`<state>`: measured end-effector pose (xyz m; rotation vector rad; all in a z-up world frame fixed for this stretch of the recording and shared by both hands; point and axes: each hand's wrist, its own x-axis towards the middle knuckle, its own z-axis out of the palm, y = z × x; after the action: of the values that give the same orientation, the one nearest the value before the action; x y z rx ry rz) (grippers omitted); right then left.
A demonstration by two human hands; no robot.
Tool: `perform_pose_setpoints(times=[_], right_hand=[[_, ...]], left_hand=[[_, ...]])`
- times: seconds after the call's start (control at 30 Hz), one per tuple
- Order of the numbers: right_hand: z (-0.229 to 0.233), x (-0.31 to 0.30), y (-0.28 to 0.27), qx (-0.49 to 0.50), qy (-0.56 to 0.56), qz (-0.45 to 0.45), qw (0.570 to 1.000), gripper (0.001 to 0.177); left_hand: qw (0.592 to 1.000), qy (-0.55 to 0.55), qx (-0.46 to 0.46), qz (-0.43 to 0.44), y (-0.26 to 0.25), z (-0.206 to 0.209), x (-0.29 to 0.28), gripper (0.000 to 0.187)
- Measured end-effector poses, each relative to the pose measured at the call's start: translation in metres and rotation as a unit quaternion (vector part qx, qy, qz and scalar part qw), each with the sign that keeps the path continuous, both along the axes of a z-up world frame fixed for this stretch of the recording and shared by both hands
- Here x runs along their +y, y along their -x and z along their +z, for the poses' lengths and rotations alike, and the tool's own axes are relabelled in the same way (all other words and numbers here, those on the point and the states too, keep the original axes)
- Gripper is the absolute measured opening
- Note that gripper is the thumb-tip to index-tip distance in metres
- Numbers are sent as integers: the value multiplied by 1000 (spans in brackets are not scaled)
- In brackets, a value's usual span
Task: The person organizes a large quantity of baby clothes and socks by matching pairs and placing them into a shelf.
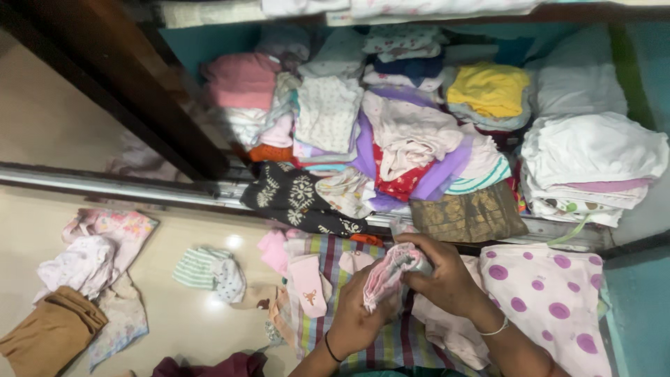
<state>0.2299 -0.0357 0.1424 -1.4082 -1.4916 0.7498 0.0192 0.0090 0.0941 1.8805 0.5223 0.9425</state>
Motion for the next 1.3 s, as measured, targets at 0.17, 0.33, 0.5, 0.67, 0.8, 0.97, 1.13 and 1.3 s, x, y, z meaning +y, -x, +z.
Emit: perform_pose_setpoints(times=[0.17,0.33,0.5,0.67,0.8,0.97,1.13,1.3], right_hand=[[9,-11,-26,-112,-4,76,991,34],[10,-16,-53,315,-19,-151,937,26],[46,-17,-76,566,-105,-194,794,29],[55,-16,-91,579,-148,-189,779,42],[42,-22,-102,584,-162,-170,777,48],[23,-22,-98,604,-138,-186,763,47],[22,-25,-95,613,-128,-192,756,48],[18,-28,-93,614,-112,-203,754,48]], left_hand=[[983,166,-50,-63,-14,20,17,41],[966,101,-98,-218,-27,6,32,46],[915,282,20,-288,-50,-72,11,28],[808,530,-115,-230,-35,-108,30,25],[731,625,-224,-156,-5,-85,48,31],[738,620,-227,-136,5,-53,43,44],[779,576,-183,-164,-12,-111,15,49],[740,653,-59,-149,-35,-144,-13,29]])
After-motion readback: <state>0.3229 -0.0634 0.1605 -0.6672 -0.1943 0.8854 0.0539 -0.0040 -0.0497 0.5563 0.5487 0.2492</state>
